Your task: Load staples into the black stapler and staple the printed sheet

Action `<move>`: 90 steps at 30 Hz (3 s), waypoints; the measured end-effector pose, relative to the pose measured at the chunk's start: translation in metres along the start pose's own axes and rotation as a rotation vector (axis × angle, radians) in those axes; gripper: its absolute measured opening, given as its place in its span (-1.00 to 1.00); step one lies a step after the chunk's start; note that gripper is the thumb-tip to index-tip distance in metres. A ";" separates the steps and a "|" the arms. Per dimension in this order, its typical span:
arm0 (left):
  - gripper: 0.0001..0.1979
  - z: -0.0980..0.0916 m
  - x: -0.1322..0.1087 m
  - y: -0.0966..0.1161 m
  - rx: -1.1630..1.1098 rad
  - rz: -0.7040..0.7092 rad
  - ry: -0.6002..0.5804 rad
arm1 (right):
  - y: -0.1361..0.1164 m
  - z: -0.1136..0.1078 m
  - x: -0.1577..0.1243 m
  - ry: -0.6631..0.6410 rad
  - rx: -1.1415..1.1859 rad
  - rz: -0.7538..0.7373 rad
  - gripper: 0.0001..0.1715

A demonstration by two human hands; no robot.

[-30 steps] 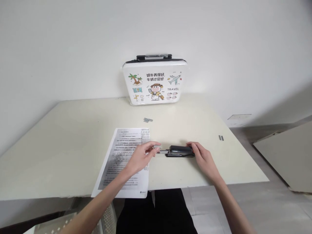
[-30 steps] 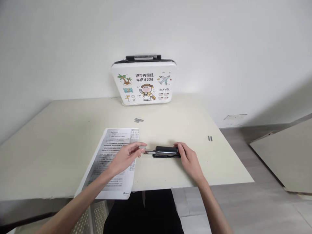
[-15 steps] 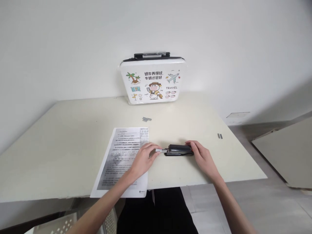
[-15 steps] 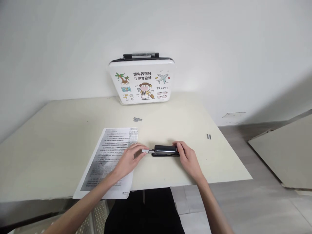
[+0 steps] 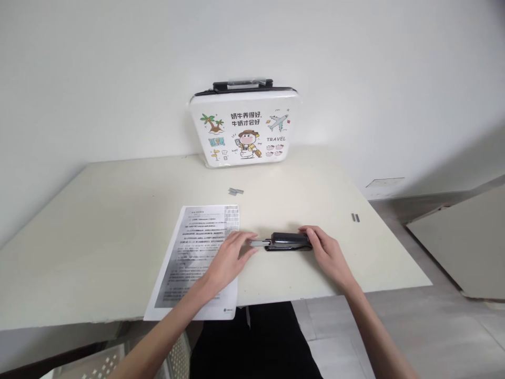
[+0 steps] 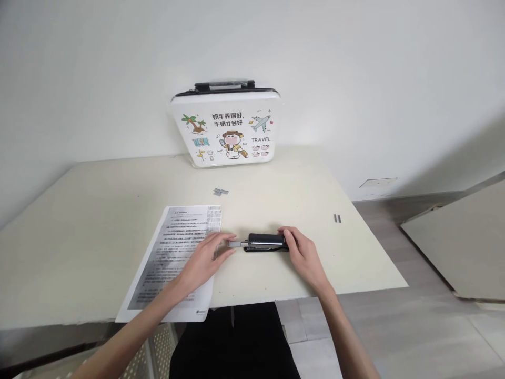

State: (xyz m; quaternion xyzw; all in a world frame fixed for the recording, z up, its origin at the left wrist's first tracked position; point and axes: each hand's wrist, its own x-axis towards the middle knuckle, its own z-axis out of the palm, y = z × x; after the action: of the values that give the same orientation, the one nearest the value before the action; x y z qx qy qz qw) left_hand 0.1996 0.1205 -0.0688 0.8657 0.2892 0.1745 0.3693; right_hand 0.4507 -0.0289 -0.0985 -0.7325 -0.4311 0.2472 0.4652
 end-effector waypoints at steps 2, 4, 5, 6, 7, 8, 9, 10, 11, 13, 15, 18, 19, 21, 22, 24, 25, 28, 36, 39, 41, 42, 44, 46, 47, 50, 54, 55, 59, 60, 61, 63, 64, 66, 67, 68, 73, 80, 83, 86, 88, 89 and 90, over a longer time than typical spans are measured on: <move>-0.72 -0.006 -0.002 -0.004 -0.006 -0.027 -0.019 | 0.001 0.000 -0.001 -0.026 -0.007 -0.025 -0.48; -0.69 -0.012 -0.003 -0.007 -0.021 -0.045 -0.051 | 0.001 -0.001 -0.001 -0.074 -0.022 -0.077 -0.52; -0.68 -0.016 -0.003 -0.009 -0.034 -0.052 -0.067 | 0.001 -0.001 -0.002 -0.097 -0.031 -0.105 -0.52; -0.68 -0.018 -0.002 -0.010 -0.049 -0.059 -0.080 | 0.001 -0.001 -0.002 -0.116 -0.040 -0.130 -0.51; -0.69 -0.021 -0.002 -0.011 -0.065 -0.066 -0.094 | 0.001 0.000 -0.002 -0.127 -0.048 -0.150 -0.51; -0.70 -0.023 -0.001 -0.012 -0.079 -0.071 -0.111 | 0.001 -0.001 -0.002 -0.135 -0.051 -0.163 -0.52; -0.70 -0.024 0.001 -0.013 -0.088 -0.071 -0.132 | 0.001 -0.001 -0.001 -0.141 -0.047 -0.169 -0.54; -0.69 -0.025 0.002 -0.013 -0.093 -0.067 -0.157 | 0.001 -0.001 -0.001 -0.147 -0.039 -0.172 -0.55; -0.67 -0.025 0.004 -0.014 -0.092 -0.057 -0.181 | 0.001 -0.002 0.000 -0.159 -0.028 -0.173 -0.56; -0.62 -0.022 0.010 -0.014 -0.086 -0.013 -0.213 | 0.002 -0.004 0.000 -0.188 -0.004 -0.172 -0.57; -0.60 -0.017 0.019 -0.013 -0.090 0.052 -0.237 | 0.002 -0.005 0.001 -0.217 0.011 -0.171 -0.58; -0.49 -0.009 0.034 -0.010 -0.119 0.114 -0.267 | 0.002 -0.006 0.001 -0.232 0.028 -0.173 -0.60; -0.43 -0.007 0.039 -0.010 -0.129 0.114 -0.270 | 0.002 -0.006 0.001 -0.231 0.031 -0.171 -0.59; -0.33 -0.002 0.046 -0.010 -0.137 0.102 -0.264 | 0.001 -0.006 0.001 -0.226 0.035 -0.163 -0.58; -0.31 0.000 0.048 -0.010 -0.136 0.099 -0.263 | 0.000 -0.006 0.001 -0.224 0.034 -0.160 -0.58; -0.33 0.003 0.051 -0.011 -0.133 0.104 -0.269 | -0.002 -0.006 0.001 -0.218 0.029 -0.159 -0.58; -0.35 0.004 0.052 -0.011 -0.135 0.110 -0.272 | -0.003 -0.006 0.001 -0.215 0.029 -0.160 -0.58; -0.40 0.007 0.054 -0.010 -0.136 0.134 -0.265 | -0.005 -0.006 0.002 -0.221 0.051 -0.170 -0.58; -0.55 0.012 0.059 -0.012 -0.054 0.166 -0.249 | -0.003 -0.005 0.003 -0.229 0.069 -0.204 -0.60; -0.54 0.012 0.057 -0.011 0.003 0.187 -0.230 | -0.004 -0.005 0.002 -0.238 0.083 -0.189 -0.59; -0.49 0.006 0.052 -0.010 0.069 0.205 -0.206 | -0.004 -0.005 0.001 -0.239 0.096 -0.197 -0.60; -0.48 0.001 0.048 -0.009 0.110 0.216 -0.191 | -0.004 -0.005 0.001 -0.236 0.099 -0.203 -0.61; -0.53 -0.014 0.033 -0.010 0.191 0.227 -0.149 | -0.004 -0.005 0.000 -0.231 0.100 -0.212 -0.63; -0.62 -0.033 0.011 -0.013 0.261 0.214 -0.103 | -0.004 -0.005 0.000 -0.234 0.102 -0.212 -0.64; -0.63 -0.042 -0.003 -0.015 0.289 0.197 -0.086 | -0.004 -0.005 -0.001 -0.238 0.103 -0.210 -0.65; -0.62 -0.067 -0.051 -0.022 0.389 0.167 -0.093 | -0.003 -0.005 -0.001 -0.246 0.103 -0.203 -0.65; -0.18 -0.076 -0.109 -0.031 0.531 0.187 -0.229 | -0.002 -0.004 -0.002 -0.248 0.103 -0.187 -0.66; -0.08 -0.074 -0.120 -0.033 0.564 0.189 -0.245 | -0.002 -0.004 -0.003 -0.250 0.103 -0.184 -0.66; -0.15 -0.058 -0.140 -0.041 0.651 0.192 -0.223 | -0.004 -0.004 -0.004 -0.254 0.101 -0.173 -0.68; -0.23 -0.054 -0.140 -0.041 0.653 0.194 -0.209 | -0.004 -0.004 -0.004 -0.254 0.102 -0.170 -0.68; -0.27 -0.051 -0.139 -0.040 0.648 0.197 -0.192 | -0.004 -0.004 -0.004 -0.255 0.103 -0.168 -0.68; -0.27 -0.044 -0.135 -0.035 0.631 0.207 -0.164 | -0.004 -0.003 -0.004 -0.256 0.101 -0.166 -0.69; -0.26 -0.040 -0.131 -0.031 0.625 0.210 -0.149 | -0.004 -0.003 -0.004 -0.255 0.098 -0.164 -0.68; -0.24 -0.031 -0.124 -0.023 0.623 0.221 -0.121 | -0.004 -0.003 -0.004 -0.257 0.091 -0.159 -0.68; -0.23 -0.025 -0.120 -0.018 0.625 0.224 -0.112 | -0.004 -0.003 -0.004 -0.257 0.089 -0.156 -0.67; -0.21 -0.019 -0.116 -0.015 0.627 0.227 -0.105 | -0.004 -0.003 -0.004 -0.257 0.087 -0.154 -0.67; -0.17 0.007 -0.100 -0.007 0.614 0.233 -0.082 | -0.005 -0.004 -0.005 -0.255 0.087 -0.150 -0.68; -0.25 0.016 -0.085 -0.001 0.589 0.260 -0.092 | -0.005 -0.005 -0.006 -0.269 0.098 -0.173 -0.66; -0.28 0.017 -0.082 0.002 0.574 0.277 -0.101 | -0.004 -0.006 -0.006 -0.287 0.103 -0.183 -0.65; -0.28 0.018 -0.081 0.005 0.570 0.288 -0.121 | -0.004 -0.006 -0.005 -0.294 0.098 -0.186 -0.63; -0.32 0.017 -0.081 0.008 0.560 0.290 -0.127 | -0.005 -0.006 -0.005 -0.301 0.088 -0.187 -0.63; -0.35 0.015 -0.081 0.010 0.549 0.287 -0.132 | -0.005 -0.006 -0.005 -0.305 0.081 -0.188 -0.63; -0.36 0.013 -0.080 0.011 0.532 0.281 -0.143 | -0.006 -0.007 -0.004 -0.311 0.070 -0.189 -0.62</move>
State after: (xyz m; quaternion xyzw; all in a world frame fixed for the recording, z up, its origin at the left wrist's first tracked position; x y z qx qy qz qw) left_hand 0.1487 0.0568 -0.0763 0.9736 0.1755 0.0807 0.1216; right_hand 0.4517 -0.0351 -0.0902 -0.6249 -0.5559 0.3277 0.4393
